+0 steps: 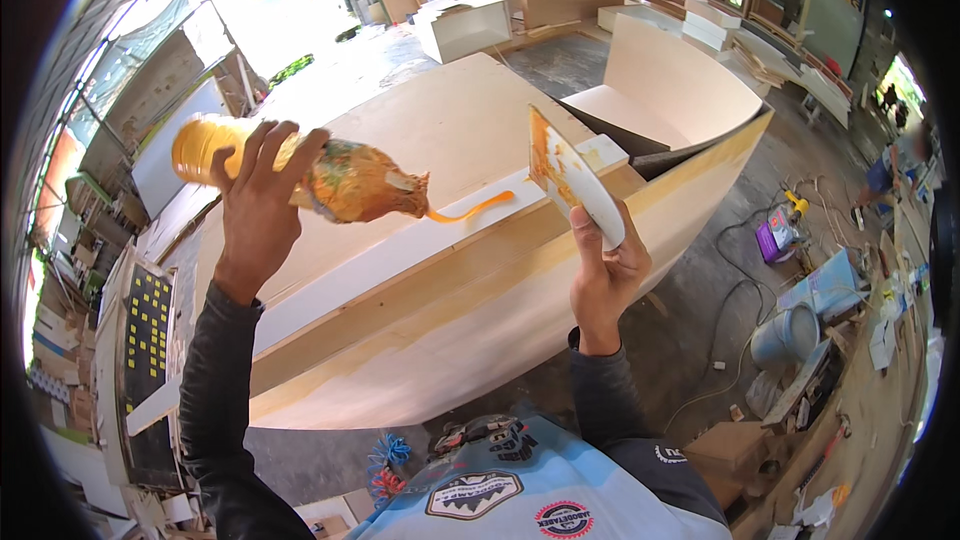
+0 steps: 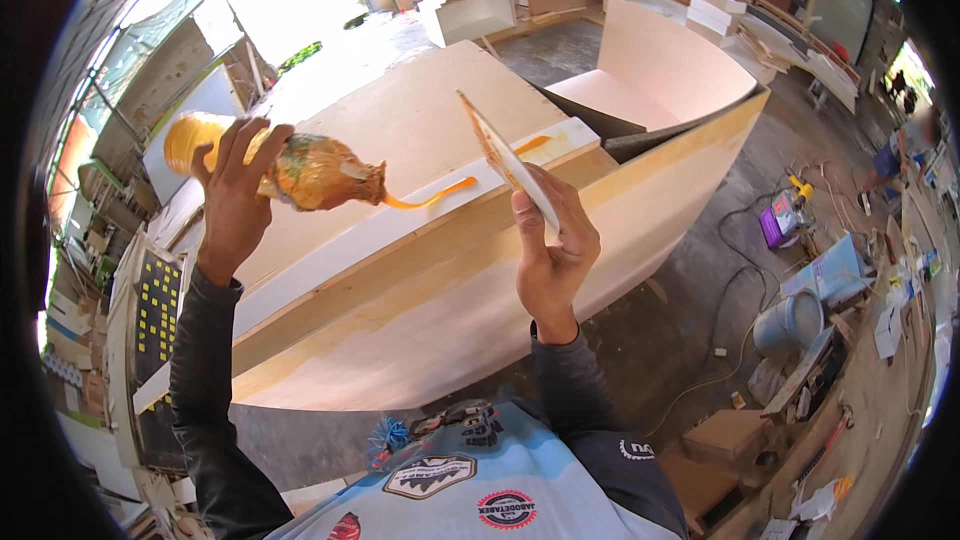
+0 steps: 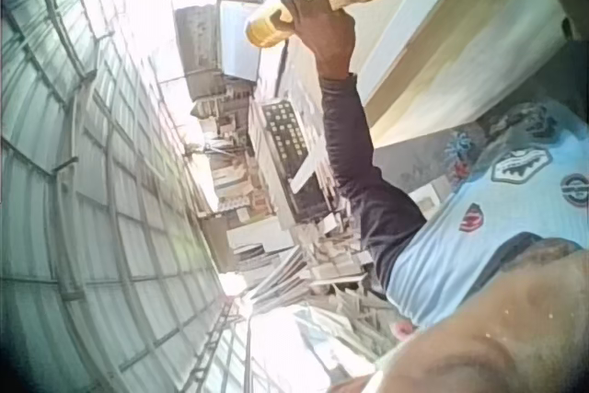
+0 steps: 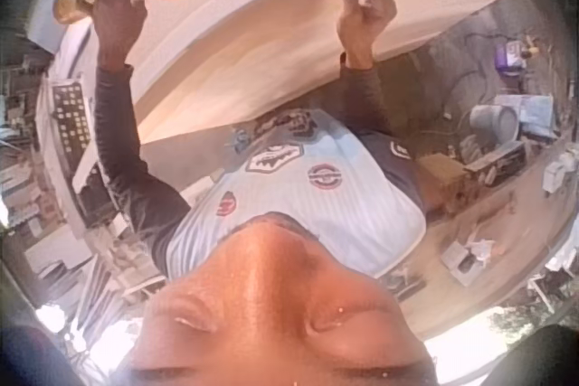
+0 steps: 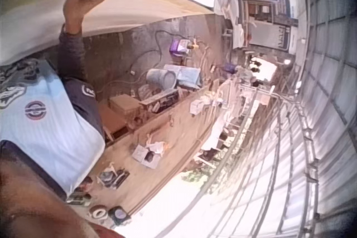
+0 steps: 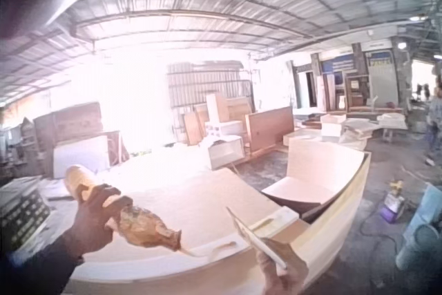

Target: The person applies adhesive from a bottle onto a wooden strip, spreads the adhesive with a scraper, and then aligns the strip onto the edge of a wooden cabinet, securing it with a pneumatic nail gun.

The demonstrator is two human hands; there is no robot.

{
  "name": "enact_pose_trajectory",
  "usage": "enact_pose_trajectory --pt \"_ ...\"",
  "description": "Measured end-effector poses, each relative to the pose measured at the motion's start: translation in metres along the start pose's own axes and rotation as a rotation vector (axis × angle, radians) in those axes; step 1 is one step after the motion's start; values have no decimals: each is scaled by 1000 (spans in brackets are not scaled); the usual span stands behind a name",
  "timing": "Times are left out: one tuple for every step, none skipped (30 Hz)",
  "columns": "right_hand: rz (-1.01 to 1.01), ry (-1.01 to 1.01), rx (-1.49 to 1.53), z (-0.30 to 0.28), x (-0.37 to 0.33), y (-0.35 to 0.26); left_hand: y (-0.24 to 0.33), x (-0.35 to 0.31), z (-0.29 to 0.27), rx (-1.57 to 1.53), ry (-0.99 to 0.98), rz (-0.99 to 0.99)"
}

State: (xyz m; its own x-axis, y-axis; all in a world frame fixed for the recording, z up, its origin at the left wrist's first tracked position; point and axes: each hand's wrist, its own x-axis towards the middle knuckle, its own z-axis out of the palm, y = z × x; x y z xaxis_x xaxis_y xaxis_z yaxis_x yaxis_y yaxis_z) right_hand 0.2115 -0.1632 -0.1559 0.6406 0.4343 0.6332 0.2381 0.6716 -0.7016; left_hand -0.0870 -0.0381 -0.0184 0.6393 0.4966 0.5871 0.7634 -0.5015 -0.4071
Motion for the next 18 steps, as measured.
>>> enact_pose_trajectory --pt "-42 -63 -4 5 3 -4 -6 -10 -6 -61 -24 -55" --pt "-84 -126 -6 11 7 -9 -11 -19 -12 -120 -30 -88" --pt "-128 -191 -5 17 9 -12 -20 -29 -14 -198 -15 -130" --pt "-214 -265 6 23 12 -7 -30 -40 -13 -275 1 -171" --pt "-239 -313 16 32 13 -8 -38 -49 -13 -353 19 -212" --pt "-259 -372 20 39 13 -8 -42 -59 -14 -372 30 -231" --pt "-279 -429 24 47 12 -8 -46 -69 -14 -354 38 -243" --pt "-294 -465 39 56 9 -6 -50 -78 -16 -335 45 -255" --pt "-309 -505 44 64 8 -8 -55 -86 -18 -315 57 -264" --pt "-324 -544 49 72 7 -10 -58 -92 -22 -293 57 -287" --pt "-339 -583 54 81 6 -12 -61 -98 -27 -271 58 -308" --pt "-314 -623 66 88 1 -15 -64 -104 -29 -255 48 -324" --pt "-313 -651 68 96 -2 -17 -68 -109 -31 -255 44 -327" --pt "-312 -679 70 104 -6 -20 -73 -114 -32 -255 40 -328" --pt "-309 -707 73 111 -10 -22 -76 -119 -33 -254 34 -330" --pt "-301 -712 81 118 -14 -24 -78 -124 -36 -246 43 -346" --pt "-292 -716 88 124 -17 -25 -78 -127 -39 -238 54 -362" --pt "-283 -717 93 131 -20 -27 -79 -130 -42 -231 63 -373"
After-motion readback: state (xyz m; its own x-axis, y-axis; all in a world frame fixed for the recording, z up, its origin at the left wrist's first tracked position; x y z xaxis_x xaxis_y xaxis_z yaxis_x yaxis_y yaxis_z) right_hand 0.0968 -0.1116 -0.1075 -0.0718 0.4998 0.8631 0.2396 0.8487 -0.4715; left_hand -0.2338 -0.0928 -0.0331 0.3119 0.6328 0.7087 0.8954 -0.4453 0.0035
